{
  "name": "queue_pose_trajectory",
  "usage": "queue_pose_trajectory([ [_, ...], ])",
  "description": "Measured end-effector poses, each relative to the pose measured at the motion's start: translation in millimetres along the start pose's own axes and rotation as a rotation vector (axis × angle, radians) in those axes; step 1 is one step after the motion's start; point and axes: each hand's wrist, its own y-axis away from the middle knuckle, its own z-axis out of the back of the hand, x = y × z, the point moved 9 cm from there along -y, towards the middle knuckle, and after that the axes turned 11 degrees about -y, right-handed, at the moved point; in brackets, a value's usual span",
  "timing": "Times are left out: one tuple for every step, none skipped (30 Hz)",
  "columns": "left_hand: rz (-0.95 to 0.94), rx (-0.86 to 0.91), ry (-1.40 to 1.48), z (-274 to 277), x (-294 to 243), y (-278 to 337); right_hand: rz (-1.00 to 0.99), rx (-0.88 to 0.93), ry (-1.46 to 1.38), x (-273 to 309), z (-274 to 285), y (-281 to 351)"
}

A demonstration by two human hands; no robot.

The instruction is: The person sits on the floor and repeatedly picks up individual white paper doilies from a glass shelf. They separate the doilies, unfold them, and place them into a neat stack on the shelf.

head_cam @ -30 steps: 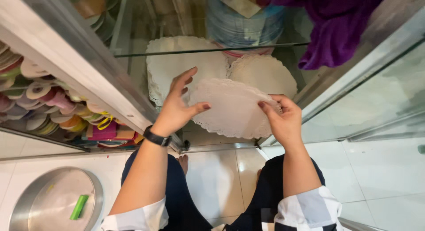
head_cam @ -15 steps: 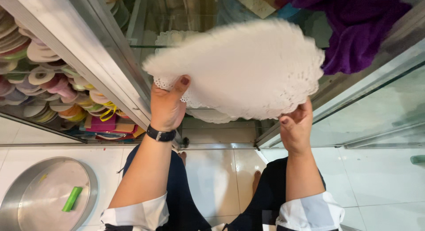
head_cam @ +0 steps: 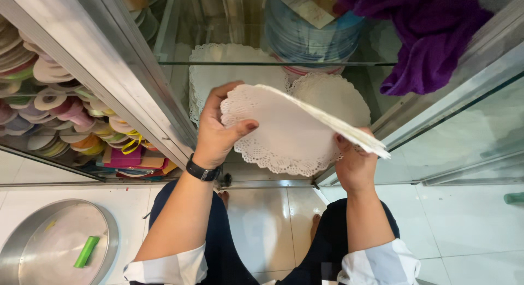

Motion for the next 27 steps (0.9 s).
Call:
queue_pose_trajectory([
  [-0.034, 0.047, 0.055, -3.8, -8.2, -0.9, -0.016, -0.032, -0.094, -23.1, 26.2, -5.4],
  [-0.068, 0.093, 0.110, -7.4, -16.6, -1.6, -0.032, -0.063, -0.188, -46.4, 52.3, -10.7],
  [-0.069, 0.095, 0.109, -10.6, -13.1, -0.7, -0.030, -0.064, -0.189, -16.2, 18.7, -5.7],
  [-0.049, 0.160, 0.112, -19.1, -8.2, 0.8, -0.051, -0.064, -0.282, 11.7, -15.6, -0.5],
  [-0.030, 0.218, 0.112, -25.7, -3.6, 3.7, -0.075, -0.059, -0.376, 38.8, -51.6, 4.3],
  [-0.032, 0.213, 0.111, -32.3, -7.8, 10.7, -0.078, -0.054, -0.377, 35.6, -47.4, 7.2],
  [0.052, 0.224, 0.007, -39.9, -3.5, 18.3, -0.068, -0.043, -0.386, 33.3, -43.9, 9.8],
  [0.136, 0.234, -0.096, -46.6, 1.0, 26.3, -0.058, -0.032, -0.395, 30.7, -40.5, 12.4],
  [0.137, 0.229, -0.098, -50.0, 14.3, 29.7, -0.062, -0.029, -0.396, 27.8, -32.2, 9.3],
  [0.140, 0.283, -0.066, -58.8, 27.6, 34.3, -0.072, -0.007, -0.404, 24.5, -25.6, 5.9],
  [0.142, 0.337, -0.032, -68.8, 41.3, 39.6, -0.081, 0.014, -0.408, 22.1, -17.7, 2.8],
  [0.144, 0.333, -0.030, -67.7, 31.1, 36.2, -0.084, 0.016, -0.406, 20.3, -10.9, -0.1],
  [0.036, 0.345, -0.057, -68.0, 11.4, 30.5, -0.082, 0.045, -0.371, 19.2, -6.8, -4.1],
  [-0.073, 0.356, -0.083, -68.9, -8.7, 25.8, -0.080, 0.074, -0.336, 18.6, -2.4, -8.2],
  [-0.076, 0.360, -0.085, -63.9, 3.6, 28.2, -0.075, 0.073, -0.339, 17.1, -2.3, -5.4],
  [-0.045, 0.284, -0.099, -52.5, 18.5, 28.1, -0.085, 0.080, -0.349, 14.8, -2.9, -2.5],
  [-0.015, 0.210, -0.112, -41.2, 33.4, 28.3, -0.094, 0.086, -0.358, 12.8, -3.1, 0.8],
  [-0.019, 0.216, -0.113, -40.3, 21.4, 25.4, -0.088, 0.083, -0.361, -7.4, 14.4, -0.3],
  [-0.073, 0.164, -0.141, -35.5, 5.0, 22.2, -0.078, 0.140, -0.241, -26.3, 27.9, -1.3],
  [-0.128, 0.111, -0.169, -31.1, -11.8, 19.6, -0.068, 0.195, -0.121, -45.6, 41.4, -2.1],
  [-0.135, 0.114, -0.166, -28.9, -28.3, 18.7, -0.060, 0.196, -0.121, -17.5, 8.6, 0.7],
  [-0.183, 0.053, -0.294, -23.0, -48.7, 18.1, -0.094, 0.152, -0.237, 7.9, -20.4, 3.4],
  [-0.236, -0.002, -0.423, -17.6, -70.3, 15.9, -0.121, 0.104, -0.358, 32.4, -50.2, 6.6],
  [-0.247, 0.006, -0.422, -20.8, -93.2, 4.6, -0.108, 0.101, -0.362, 8.9, -29.1, 1.2],
  [-0.232, -0.019, -0.521, -21.5, -113.9, -4.0, -0.162, 0.047, -0.388, -21.5, -4.0, -0.9],
  [-0.216, -0.043, -0.619, -22.3, -134.5, -12.4, -0.216, -0.006, -0.413, -52.3, 20.8, -2.4],
  [-0.218, -0.040, -0.624, -22.6, -143.1, -36.6, -0.215, -0.007, -0.419, -41.9, 14.2, -2.3],
])
